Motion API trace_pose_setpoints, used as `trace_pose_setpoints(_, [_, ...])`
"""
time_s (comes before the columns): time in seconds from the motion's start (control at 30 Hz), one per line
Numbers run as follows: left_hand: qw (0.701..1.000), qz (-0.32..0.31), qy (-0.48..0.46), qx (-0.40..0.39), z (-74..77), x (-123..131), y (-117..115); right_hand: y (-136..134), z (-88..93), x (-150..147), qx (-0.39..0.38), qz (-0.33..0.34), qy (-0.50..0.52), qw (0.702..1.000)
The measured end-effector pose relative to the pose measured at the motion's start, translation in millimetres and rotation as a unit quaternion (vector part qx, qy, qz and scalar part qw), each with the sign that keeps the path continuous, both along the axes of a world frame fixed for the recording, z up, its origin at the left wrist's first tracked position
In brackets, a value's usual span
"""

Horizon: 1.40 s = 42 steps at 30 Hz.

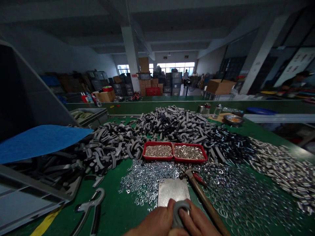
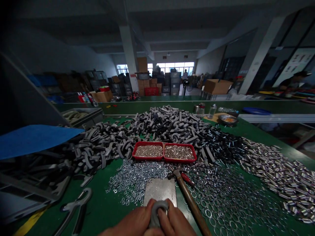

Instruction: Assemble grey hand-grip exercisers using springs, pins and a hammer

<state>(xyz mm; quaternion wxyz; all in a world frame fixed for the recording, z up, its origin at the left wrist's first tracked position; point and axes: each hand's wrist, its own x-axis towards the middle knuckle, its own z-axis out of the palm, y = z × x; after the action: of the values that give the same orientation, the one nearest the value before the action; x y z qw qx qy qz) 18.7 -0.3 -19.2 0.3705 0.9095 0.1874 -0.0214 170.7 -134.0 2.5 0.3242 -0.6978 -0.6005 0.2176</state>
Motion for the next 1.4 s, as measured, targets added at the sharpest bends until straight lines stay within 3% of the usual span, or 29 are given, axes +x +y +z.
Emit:
trace_pose_setpoints(0.1, [0.999,0.011,0.007,0.033,2.2,16,24,36,-0.7,25,-0.014,-0.010,-0.066,0.998])
trace_pose_setpoints(0.17, [0.990,0.009,0.084,0.111,1.5,34,44,64,-0.9,55,-0.020,-0.050,-0.123,0.991])
trace_pose_setpoints(0.23, [0.971,-0.048,0.140,0.186,2.3,61,66,91,-1.9,94,-0.028,-0.107,-0.185,0.977])
trace_pose_setpoints(0.37, [0.959,-0.065,0.071,0.267,22.4,127,105,132,-6.5,157,-0.049,-0.179,-0.277,0.943])
trace_pose_setpoints(0.5, [0.948,-0.057,0.025,0.313,35.5,190,135,163,-15.0,172,-0.070,-0.174,-0.320,0.928])
trace_pose_setpoints(0.67, [0.951,-0.039,0.028,0.306,11.2,229,156,176,-25.5,175,-0.087,-0.157,-0.344,0.922])
trace_pose_setpoints(0.77, [0.954,-0.029,0.021,0.297,1.8,229,157,176,-28.4,179,-0.093,-0.159,-0.348,0.919])
trace_pose_setpoints(0.87, [0.961,-0.011,0.008,0.276,4.5,223,155,177,-24.4,180,-0.100,-0.147,-0.344,0.922])
trace_pose_setpoints(1.07, [0.975,0.079,-0.023,0.206,38.0,208,129,167,-3.8,163,-0.076,-0.156,-0.305,0.937])
trace_pose_setpoints(1.17, [0.975,0.131,-0.061,0.171,48.6,198,118,165,-5.6,162,-0.059,-0.150,-0.270,0.949])
trace_pose_setpoints(1.27, [0.974,0.160,-0.095,0.132,47.7,166,102,165,-11.8,167,-0.039,-0.142,-0.231,0.962])
trace_pose_setpoints(1.4, [0.979,0.141,-0.128,0.072,30.3,87,60,161,-8.4,173,-0.007,-0.168,-0.169,0.971])
